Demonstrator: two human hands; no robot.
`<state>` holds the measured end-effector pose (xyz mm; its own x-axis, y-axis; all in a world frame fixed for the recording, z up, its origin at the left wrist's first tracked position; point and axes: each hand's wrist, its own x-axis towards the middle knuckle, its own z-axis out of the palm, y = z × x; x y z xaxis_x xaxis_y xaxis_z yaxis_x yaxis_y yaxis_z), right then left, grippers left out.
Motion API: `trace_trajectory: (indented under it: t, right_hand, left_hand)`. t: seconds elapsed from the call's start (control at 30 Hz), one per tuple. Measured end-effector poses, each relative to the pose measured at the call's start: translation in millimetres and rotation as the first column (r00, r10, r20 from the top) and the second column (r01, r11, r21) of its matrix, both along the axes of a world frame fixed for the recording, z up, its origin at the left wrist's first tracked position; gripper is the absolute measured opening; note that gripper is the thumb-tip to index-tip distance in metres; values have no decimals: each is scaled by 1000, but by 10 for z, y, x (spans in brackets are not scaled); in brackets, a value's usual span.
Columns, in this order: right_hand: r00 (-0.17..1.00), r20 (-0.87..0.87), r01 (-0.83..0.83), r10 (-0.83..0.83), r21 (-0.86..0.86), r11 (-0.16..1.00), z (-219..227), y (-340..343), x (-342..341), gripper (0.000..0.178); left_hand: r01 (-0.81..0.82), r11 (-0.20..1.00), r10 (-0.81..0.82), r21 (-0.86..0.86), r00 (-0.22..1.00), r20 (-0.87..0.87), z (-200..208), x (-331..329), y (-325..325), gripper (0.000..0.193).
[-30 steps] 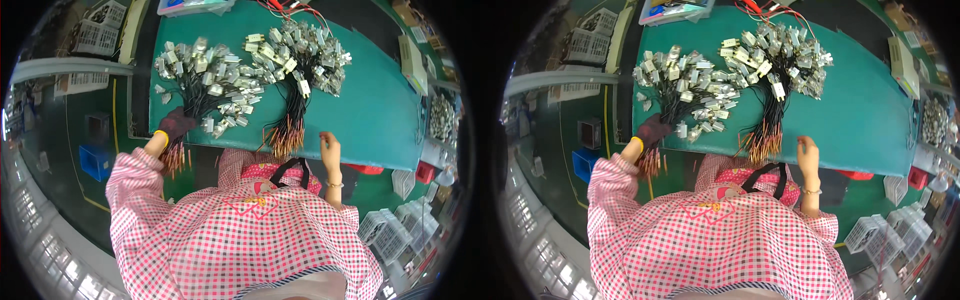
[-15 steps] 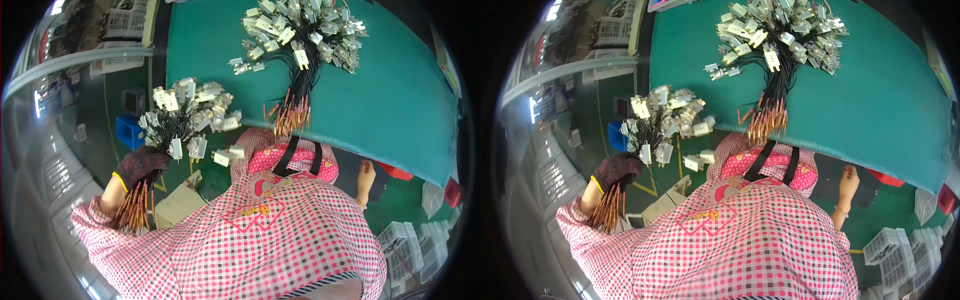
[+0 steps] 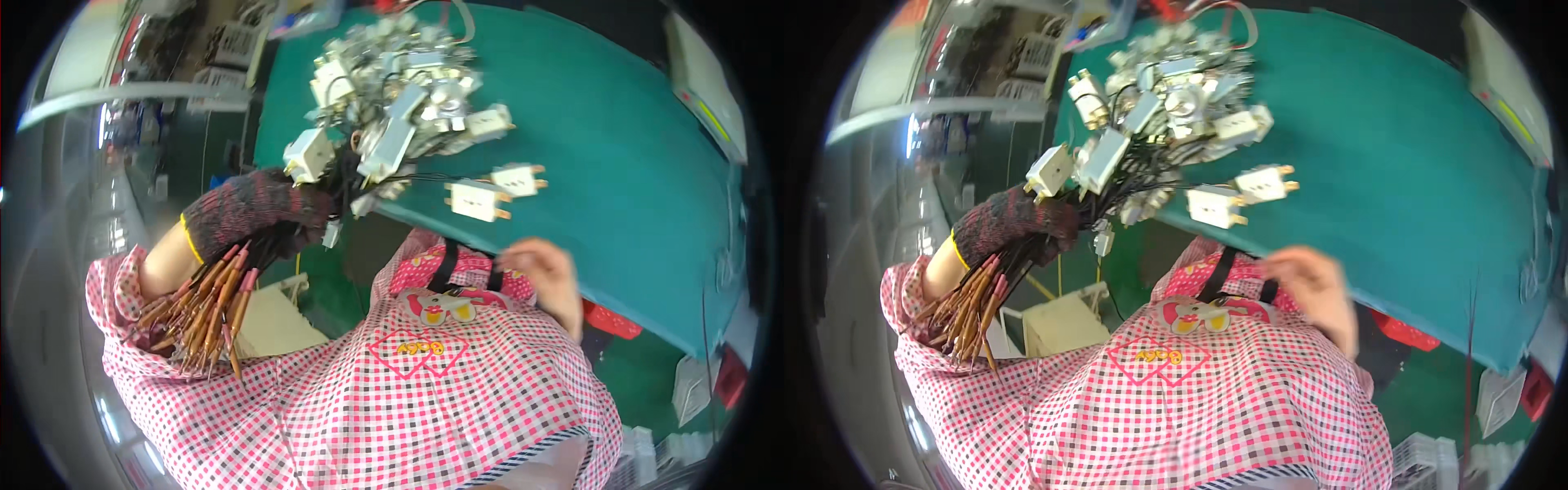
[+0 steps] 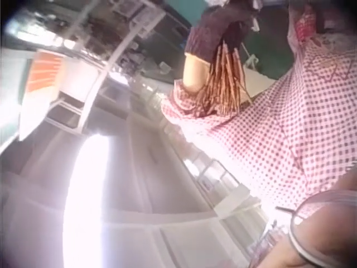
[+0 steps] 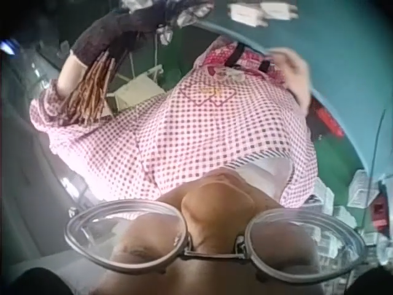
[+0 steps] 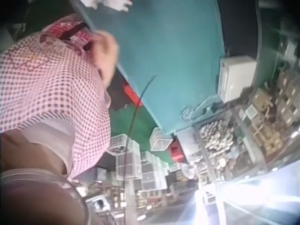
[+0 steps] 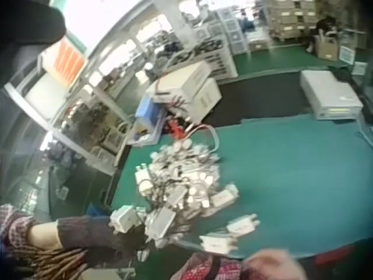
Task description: Assembling and testing circular wiring harnesses or light assemblies at a factory workbench.
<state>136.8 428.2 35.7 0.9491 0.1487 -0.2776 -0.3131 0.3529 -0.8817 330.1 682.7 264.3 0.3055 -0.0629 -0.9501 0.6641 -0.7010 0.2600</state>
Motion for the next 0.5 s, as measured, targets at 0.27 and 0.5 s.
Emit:
trace_trajectory:
  t: [0.27, 0.5]
  right_hand:
    - [942, 306, 249, -135, -370, 895, 1226, -101, -1007, 20]
    - [769, -217, 639, -601, 291, 712, -187, -535, -1180, 20]
  left_hand:
    - [999, 43, -675, -17, 41, 736, 83, -1144, -1985, 18]
    - [747, 614, -633, 256, 271, 726, -1462, -1903, -3083, 45]
